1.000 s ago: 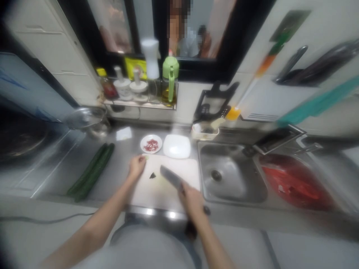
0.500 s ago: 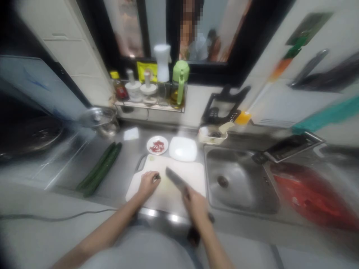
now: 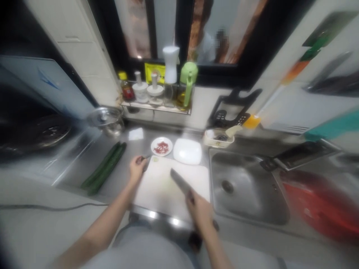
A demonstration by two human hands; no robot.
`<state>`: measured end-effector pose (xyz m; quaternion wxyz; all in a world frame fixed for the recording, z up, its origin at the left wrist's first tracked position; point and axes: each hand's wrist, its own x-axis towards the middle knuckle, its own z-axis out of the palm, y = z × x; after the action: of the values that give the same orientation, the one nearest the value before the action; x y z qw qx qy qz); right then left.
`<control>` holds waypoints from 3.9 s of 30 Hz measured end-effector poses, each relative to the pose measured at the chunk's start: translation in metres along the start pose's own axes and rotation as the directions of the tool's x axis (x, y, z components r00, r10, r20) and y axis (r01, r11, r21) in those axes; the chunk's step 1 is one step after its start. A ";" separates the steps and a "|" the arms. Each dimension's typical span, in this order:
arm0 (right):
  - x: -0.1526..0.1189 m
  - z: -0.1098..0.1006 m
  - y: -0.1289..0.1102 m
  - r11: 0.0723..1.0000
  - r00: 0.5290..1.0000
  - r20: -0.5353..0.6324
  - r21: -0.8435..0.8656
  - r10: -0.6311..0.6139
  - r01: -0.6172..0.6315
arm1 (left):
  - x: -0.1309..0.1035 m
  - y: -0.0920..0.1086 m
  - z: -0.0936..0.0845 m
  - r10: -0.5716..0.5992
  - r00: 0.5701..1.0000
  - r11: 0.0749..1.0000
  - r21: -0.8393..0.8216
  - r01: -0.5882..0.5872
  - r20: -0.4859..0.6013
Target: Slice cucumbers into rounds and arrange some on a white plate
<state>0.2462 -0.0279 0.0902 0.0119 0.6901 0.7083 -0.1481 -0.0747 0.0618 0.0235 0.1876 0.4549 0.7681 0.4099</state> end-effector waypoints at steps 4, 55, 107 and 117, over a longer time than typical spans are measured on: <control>0.003 -0.002 -0.002 1.000 1.000 0.016 0.018 0.007 -0.007 | 0.053 -0.005 -0.003 -0.132 0.970 0.991 0.010 0.137 -0.203; 0.002 -0.010 -0.004 0.985 0.998 0.012 0.164 0.059 -0.060 | 0.032 -0.029 -0.113 0.039 0.977 0.704 0.688 -0.176 0.210; -0.012 -0.005 -0.124 0.990 0.955 0.266 -0.015 -0.132 0.141 | -0.056 0.029 -0.065 0.254 0.792 0.789 0.355 -0.501 0.555; -0.014 -0.009 -0.126 0.990 0.949 0.288 -0.013 -0.130 0.139 | -0.055 0.028 -0.020 0.373 0.746 0.832 0.156 -0.532 0.552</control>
<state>0.1253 -0.0399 0.1262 0.1156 0.6112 0.7468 -0.2354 -0.0443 0.0125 0.0535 0.2007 0.7427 0.6105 0.1881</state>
